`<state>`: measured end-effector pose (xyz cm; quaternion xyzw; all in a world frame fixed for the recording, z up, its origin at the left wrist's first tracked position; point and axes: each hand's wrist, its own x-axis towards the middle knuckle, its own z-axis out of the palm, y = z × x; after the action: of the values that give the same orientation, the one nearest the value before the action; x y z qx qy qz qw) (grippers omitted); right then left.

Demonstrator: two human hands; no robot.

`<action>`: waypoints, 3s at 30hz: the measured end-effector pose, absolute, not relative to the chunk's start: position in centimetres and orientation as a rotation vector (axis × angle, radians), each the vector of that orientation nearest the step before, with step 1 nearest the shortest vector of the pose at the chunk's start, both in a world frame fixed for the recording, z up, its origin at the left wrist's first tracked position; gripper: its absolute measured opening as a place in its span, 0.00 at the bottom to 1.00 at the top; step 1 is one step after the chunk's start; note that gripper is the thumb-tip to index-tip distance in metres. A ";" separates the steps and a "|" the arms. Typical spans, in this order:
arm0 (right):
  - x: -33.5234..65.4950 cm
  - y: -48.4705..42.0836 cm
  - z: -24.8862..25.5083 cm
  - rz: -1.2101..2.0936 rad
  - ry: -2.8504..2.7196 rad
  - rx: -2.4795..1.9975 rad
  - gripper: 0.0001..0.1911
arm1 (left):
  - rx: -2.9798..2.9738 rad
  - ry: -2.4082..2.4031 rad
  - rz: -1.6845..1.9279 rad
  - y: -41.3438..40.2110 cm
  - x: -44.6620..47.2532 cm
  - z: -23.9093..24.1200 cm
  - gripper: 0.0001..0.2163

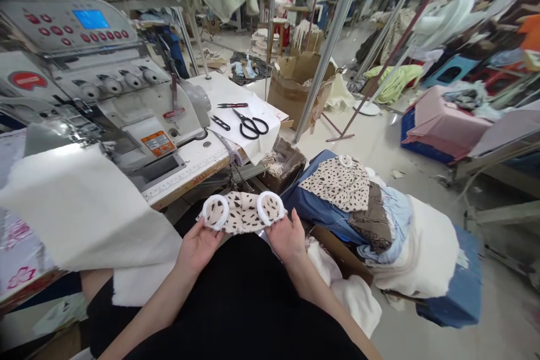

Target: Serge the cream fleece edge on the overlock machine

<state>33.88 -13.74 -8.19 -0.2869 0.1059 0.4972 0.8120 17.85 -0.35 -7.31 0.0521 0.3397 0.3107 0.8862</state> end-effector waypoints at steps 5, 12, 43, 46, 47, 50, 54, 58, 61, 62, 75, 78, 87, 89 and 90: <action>33.9 -14.0 -8.7 1.071 0.260 -0.585 0.23 | 0.078 0.693 0.643 -0.4 17.7 -7.4 0.09; 33.7 -13.7 -8.8 1.048 0.326 -0.597 0.22 | 0.051 0.698 0.641 -0.6 17.4 -7.1 0.11; 32.3 -13.2 -9.5 1.155 0.249 -0.572 0.23 | 0.024 0.755 0.696 0.1 15.0 -9.9 0.13; 32.2 -13.0 -9.5 1.154 0.242 -0.580 0.23 | 0.028 0.769 0.701 0.1 15.0 -9.8 0.13; 32.2 -13.0 -9.5 1.156 0.239 -0.580 0.22 | 0.027 0.773 0.702 0.1 15.0 -9.7 0.13; 32.1 -12.9 -9.5 1.166 0.231 -0.575 0.22 | 0.024 0.786 0.704 0.0 14.9 -9.5 0.13; 32.0 -12.9 -9.5 1.173 0.227 -0.585 0.22 | 0.024 0.794 0.705 0.0 14.7 -9.5 0.12; 31.8 -12.9 -9.5 1.168 0.236 -0.596 0.21 | 0.016 0.802 0.703 -0.1 14.5 -9.6 0.13; 31.7 -12.9 -9.4 1.171 0.233 -0.582 0.22 | 0.014 0.788 0.697 -0.1 14.4 -9.6 0.14; 31.6 -12.9 -9.4 1.171 0.229 -0.578 0.22 | 0.013 0.785 0.695 -0.1 14.4 -9.6 0.14; 31.5 -12.9 -9.6 1.177 0.220 -0.567 0.18 | 0.021 0.791 0.700 -0.3 14.2 -9.4 0.10; 31.3 -12.9 -9.6 1.172 0.254 -0.564 0.16 | 0.025 0.781 0.702 -0.4 14.1 -9.7 0.09; 31.3 -12.8 -9.8 1.171 0.253 -0.593 0.12 | 0.023 0.777 0.690 -0.3 13.9 -9.6 0.09; 31.3 -12.8 -9.8 1.173 0.251 -0.596 0.13 | 0.028 0.775 0.691 -0.3 14.0 -9.5 0.09; 31.3 -12.8 -9.8 1.176 0.249 -0.594 0.13 | 0.027 0.776 0.692 -0.3 14.0 -9.5 0.09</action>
<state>31.29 -12.78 -9.77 -0.2754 0.1154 0.5449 0.7835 13.99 -0.33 -9.52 0.0129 0.3709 0.3305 0.8678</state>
